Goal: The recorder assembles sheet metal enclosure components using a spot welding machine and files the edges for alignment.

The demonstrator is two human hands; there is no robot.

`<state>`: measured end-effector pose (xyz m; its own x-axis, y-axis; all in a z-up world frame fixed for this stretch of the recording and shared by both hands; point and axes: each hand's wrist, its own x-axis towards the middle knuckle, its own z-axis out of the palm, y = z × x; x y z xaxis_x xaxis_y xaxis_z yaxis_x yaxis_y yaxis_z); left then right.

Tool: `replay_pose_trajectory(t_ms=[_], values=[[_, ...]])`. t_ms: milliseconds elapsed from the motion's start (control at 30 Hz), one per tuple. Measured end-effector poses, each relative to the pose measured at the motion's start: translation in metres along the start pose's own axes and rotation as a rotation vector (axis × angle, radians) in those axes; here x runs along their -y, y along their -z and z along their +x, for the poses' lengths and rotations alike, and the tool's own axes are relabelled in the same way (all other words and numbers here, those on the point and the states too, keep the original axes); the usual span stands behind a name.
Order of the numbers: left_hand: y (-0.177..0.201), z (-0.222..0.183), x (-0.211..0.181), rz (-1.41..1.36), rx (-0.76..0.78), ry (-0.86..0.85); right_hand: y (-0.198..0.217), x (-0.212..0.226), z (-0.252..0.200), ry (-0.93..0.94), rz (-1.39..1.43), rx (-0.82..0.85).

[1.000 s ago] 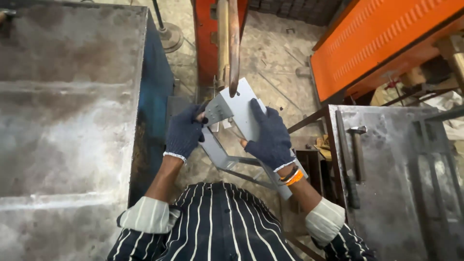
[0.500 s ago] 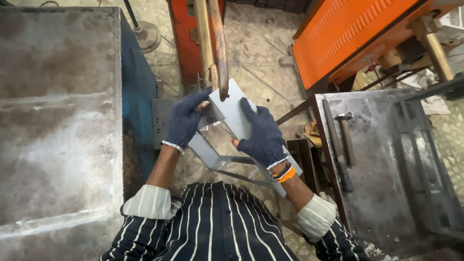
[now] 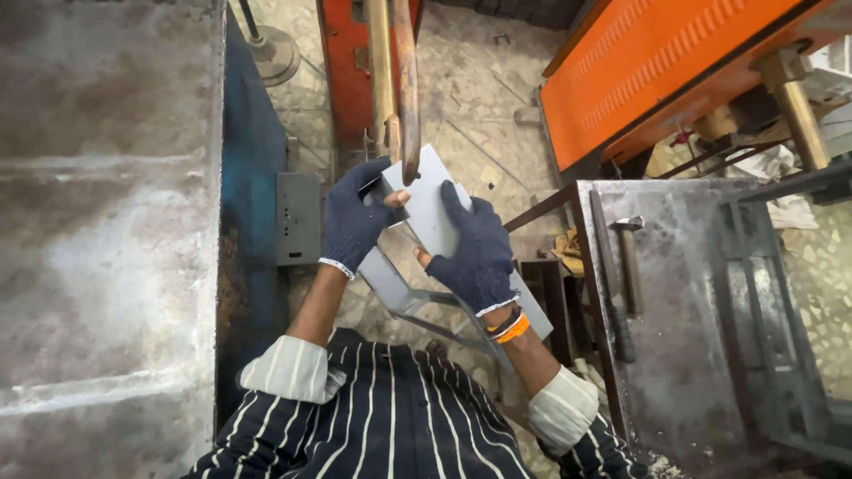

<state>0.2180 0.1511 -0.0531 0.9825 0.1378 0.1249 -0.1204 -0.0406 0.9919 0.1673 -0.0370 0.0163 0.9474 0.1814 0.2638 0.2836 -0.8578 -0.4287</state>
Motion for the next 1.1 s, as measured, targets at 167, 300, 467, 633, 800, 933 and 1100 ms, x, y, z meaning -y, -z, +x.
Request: replay_pose_trajectory(t_ms=[167, 300, 467, 633, 800, 933, 1100], values=[[0.0, 0.002, 0.005, -0.004, 0.012, 0.002, 0.002, -0.002, -0.002, 0.04, -0.009, 0.01], [-0.002, 0.004, 0.01, -0.018, 0.0, -0.064, 0.001, -0.003, 0.001, 0.034, -0.024, 0.053], [0.008, 0.007, -0.015, 0.127, 0.062, -0.044, 0.002, -0.004, 0.002, 0.028, -0.047, 0.072], [0.026, 0.016, 0.003, 0.079, 0.281, -0.056, 0.002, -0.002, 0.002, 0.043, -0.064, 0.042], [0.024, 0.015, -0.002, -0.091, 0.242, 0.031, 0.004, 0.003, 0.002, -0.026, -0.07, 0.028], [0.017, 0.017, 0.009, -0.14, 0.153, 0.154, 0.007, 0.001, 0.003, -0.014, -0.064, 0.03], [0.01, 0.015, 0.021, -0.194, 0.078, 0.063, 0.009, -0.002, 0.001, 0.047, -0.053, 0.006]])
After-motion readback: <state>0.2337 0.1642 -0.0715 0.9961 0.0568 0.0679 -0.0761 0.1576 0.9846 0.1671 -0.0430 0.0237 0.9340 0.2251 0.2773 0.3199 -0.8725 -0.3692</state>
